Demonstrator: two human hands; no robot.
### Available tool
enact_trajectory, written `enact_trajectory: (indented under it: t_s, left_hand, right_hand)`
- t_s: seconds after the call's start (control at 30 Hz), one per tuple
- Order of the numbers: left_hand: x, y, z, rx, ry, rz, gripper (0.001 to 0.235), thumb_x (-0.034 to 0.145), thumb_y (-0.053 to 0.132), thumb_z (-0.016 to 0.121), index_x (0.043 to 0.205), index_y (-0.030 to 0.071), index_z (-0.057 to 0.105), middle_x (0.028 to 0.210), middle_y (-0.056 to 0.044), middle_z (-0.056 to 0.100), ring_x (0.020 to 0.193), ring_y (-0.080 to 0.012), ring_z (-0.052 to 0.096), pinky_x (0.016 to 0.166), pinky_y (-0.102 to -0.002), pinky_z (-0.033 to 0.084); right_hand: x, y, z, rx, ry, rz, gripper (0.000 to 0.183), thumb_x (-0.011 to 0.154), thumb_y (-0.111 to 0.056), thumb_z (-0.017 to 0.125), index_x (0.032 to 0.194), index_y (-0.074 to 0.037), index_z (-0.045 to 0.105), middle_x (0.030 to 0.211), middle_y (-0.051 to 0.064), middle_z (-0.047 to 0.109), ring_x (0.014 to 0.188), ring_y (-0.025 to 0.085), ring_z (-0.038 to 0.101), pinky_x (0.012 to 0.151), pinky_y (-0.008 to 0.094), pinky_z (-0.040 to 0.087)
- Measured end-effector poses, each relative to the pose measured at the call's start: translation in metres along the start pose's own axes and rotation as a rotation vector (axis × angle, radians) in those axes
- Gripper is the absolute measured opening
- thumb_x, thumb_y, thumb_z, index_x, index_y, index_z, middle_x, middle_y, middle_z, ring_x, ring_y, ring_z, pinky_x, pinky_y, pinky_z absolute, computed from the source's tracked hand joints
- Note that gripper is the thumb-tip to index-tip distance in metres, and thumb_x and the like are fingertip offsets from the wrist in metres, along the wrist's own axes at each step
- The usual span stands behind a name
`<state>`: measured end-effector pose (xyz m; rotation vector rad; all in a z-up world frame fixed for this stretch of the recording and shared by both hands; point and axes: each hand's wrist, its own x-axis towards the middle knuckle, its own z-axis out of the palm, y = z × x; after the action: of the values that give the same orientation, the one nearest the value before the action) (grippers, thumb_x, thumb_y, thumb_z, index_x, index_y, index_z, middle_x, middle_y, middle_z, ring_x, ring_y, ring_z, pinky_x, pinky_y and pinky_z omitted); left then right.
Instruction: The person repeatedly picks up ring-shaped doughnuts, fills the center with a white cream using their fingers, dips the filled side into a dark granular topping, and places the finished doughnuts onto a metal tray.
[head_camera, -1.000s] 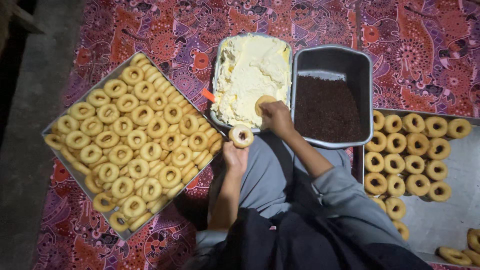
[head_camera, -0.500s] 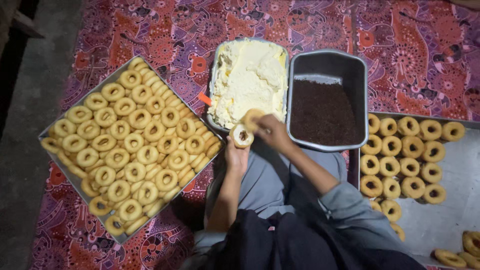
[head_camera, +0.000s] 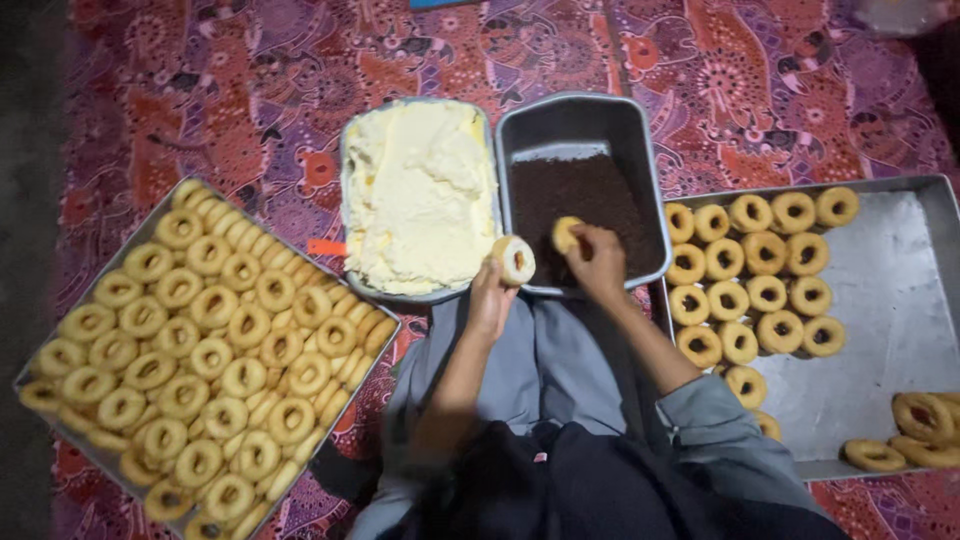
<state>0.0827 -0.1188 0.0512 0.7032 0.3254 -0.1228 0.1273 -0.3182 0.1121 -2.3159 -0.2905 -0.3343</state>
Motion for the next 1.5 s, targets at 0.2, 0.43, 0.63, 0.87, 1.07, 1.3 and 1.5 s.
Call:
enact_trajectory:
  t_s: [0.2, 0.43, 0.63, 0.87, 1.07, 1.3, 1.5]
  left_hand:
    - [0.037, -0.017, 0.054, 1.487, -0.192, 0.985, 0.037, 0.106, 0.028, 0.058, 0.112, -0.008, 0.064, 0.139, -0.032, 0.057, 0.133, -0.0459, 0.054, 0.115, -0.043, 0.044]
    - [0.061, -0.050, 0.051, 0.908, -0.018, 0.244, 0.038, 0.108, 0.027, 0.044, 0.118, -0.004, 0.063, 0.133, -0.024, 0.063, 0.125, -0.0393, 0.060, 0.110, -0.047, 0.048]
    - [0.065, -0.075, 0.031, -0.297, -0.045, -0.217, 0.047, 0.111, 0.030, 0.031, 0.143, 0.000, 0.049, 0.139, -0.020, 0.058, 0.125, -0.0319, 0.060, 0.109, -0.046, 0.048]
    - [0.055, -0.047, 0.066, -0.138, -0.068, -0.300, 0.040, 0.104, 0.018, 0.039, 0.140, 0.006, 0.053, 0.140, -0.018, 0.057, 0.124, -0.0316, 0.060, 0.104, -0.052, 0.053]
    - [0.007, -0.012, 0.120, 1.249, 0.040, 0.228, 0.064, 0.089, 0.020, 0.069, 0.146, 0.008, 0.043, 0.152, -0.035, 0.023, 0.133, -0.0548, 0.038, 0.104, -0.059, 0.042]
    - [-0.019, -0.015, 0.137, 1.481, -0.058, 0.642, 0.070, 0.091, 0.014, 0.072, 0.153, 0.011, 0.039, 0.161, -0.037, 0.011, 0.135, -0.0541, 0.040, 0.113, -0.057, 0.037]
    - [-0.022, -0.038, 0.151, 1.405, -0.088, 0.607, 0.060, 0.094, 0.009, 0.067, 0.150, 0.011, 0.046, 0.163, -0.033, 0.012, 0.139, -0.0513, 0.039, 0.115, -0.055, 0.037]
  right_hand:
    - [0.004, 0.074, -0.021, 0.298, 0.010, 0.465, 0.025, 0.093, -0.013, 0.064, 0.116, -0.006, 0.072, 0.099, 0.013, 0.073, 0.092, 0.032, 0.069, 0.083, 0.045, 0.056]
    - [0.004, 0.054, -0.036, 1.356, 0.094, 0.915, 0.026, 0.088, -0.010, 0.060, 0.113, -0.010, 0.070, 0.101, 0.007, 0.071, 0.088, 0.020, 0.069, 0.072, 0.039, 0.055]
    - [0.002, -0.011, -0.033, 0.056, 0.099, -0.239, 0.032, 0.086, -0.006, 0.072, 0.116, -0.014, 0.073, 0.113, 0.004, 0.070, 0.113, 0.026, 0.068, 0.100, 0.038, 0.058]
    - [0.013, -0.004, -0.030, 0.888, 0.134, 0.641, 0.056, 0.086, -0.019, 0.078, 0.136, -0.016, 0.053, 0.120, 0.004, 0.063, 0.107, 0.021, 0.062, 0.082, 0.036, 0.053]
    - [-0.053, 0.092, -0.070, 1.283, 0.297, 0.889, 0.033, 0.089, -0.021, 0.075, 0.120, -0.011, 0.065, 0.115, 0.006, 0.069, 0.101, 0.021, 0.069, 0.073, 0.031, 0.057]
    - [-0.227, 0.186, -0.224, 1.208, 0.815, 0.747, 0.022, 0.098, -0.013, 0.071, 0.119, -0.005, 0.066, 0.108, 0.007, 0.070, 0.092, 0.021, 0.069, 0.076, 0.035, 0.061]
    - [-0.274, 0.214, -0.237, 0.962, 0.659, 1.157, 0.024, 0.094, -0.012, 0.067, 0.117, -0.006, 0.066, 0.099, 0.006, 0.073, 0.079, 0.019, 0.074, 0.066, 0.034, 0.061]
